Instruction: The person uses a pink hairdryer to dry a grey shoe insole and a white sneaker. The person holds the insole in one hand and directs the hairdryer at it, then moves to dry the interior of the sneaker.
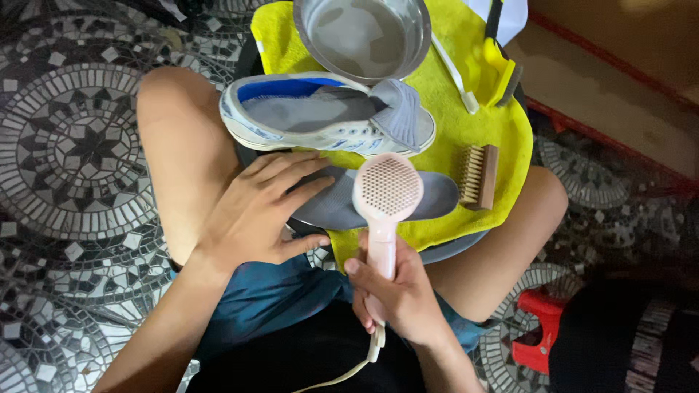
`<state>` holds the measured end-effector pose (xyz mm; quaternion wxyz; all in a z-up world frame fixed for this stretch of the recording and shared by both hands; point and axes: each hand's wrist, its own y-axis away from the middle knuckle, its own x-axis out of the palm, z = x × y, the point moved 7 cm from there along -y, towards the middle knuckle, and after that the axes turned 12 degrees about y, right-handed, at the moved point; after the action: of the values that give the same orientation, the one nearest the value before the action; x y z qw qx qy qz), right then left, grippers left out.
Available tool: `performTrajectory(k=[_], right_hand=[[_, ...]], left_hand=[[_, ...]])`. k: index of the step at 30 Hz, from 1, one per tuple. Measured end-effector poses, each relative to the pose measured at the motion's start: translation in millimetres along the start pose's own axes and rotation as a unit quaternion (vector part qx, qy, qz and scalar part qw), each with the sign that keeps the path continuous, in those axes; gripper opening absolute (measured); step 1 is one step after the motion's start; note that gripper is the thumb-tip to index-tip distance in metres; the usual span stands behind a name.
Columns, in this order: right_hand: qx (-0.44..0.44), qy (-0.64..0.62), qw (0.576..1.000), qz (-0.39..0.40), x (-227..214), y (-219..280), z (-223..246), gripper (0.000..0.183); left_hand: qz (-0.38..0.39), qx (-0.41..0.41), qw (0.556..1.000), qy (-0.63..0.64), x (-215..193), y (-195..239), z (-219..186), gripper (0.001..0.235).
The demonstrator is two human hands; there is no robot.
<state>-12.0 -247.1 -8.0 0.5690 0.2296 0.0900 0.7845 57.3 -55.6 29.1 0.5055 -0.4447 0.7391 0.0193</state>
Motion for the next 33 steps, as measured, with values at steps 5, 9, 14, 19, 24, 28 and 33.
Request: performTrajectory(k=[5,9,14,19,24,28,33], right_hand=[[-0.004,0.068,0.997,0.035,14.4,-16.8,6.0,0.025],[-0.02,0.112,0.992,0.056,19.9,-29.1,12.5,0.027],[-0.019,0.133,0.99,0.04,13.7,-26.1,20.6,0.03],[-0.011,0.139,0.99,-0.009,-13.0,-20.7,20.2,0.03],[-0.055,0.061,0.996,-0.042,-43.9,-12.0,28.0,0.023],[-0.076,0.056,0.993,-0.076,-60.4,-9.6,29.2,0.02],[-0.073,0.08,0.987,-0.116,-56.5,-9.1,21.9,0.026]], left_hand=[[-0.016,-0.017,0.999,0.038,-1.9,-0.1,4.3,0.084],[-0.031,-0.089,0.993,0.067,-8.9,-1.2,6.7,0.089],[-0.039,-0.067,0.995,0.055,-5.5,3.4,10.3,0.091],[-0.057,-0.033,0.996,0.058,-5.2,4.3,11.8,0.079],[-0.067,0.021,0.995,0.07,-4.6,10.3,11.6,0.059],[-0.074,0.023,0.994,0.079,-4.1,11.5,13.3,0.057],[-0.072,0.032,0.994,0.075,-2.0,11.5,14.4,0.06]])
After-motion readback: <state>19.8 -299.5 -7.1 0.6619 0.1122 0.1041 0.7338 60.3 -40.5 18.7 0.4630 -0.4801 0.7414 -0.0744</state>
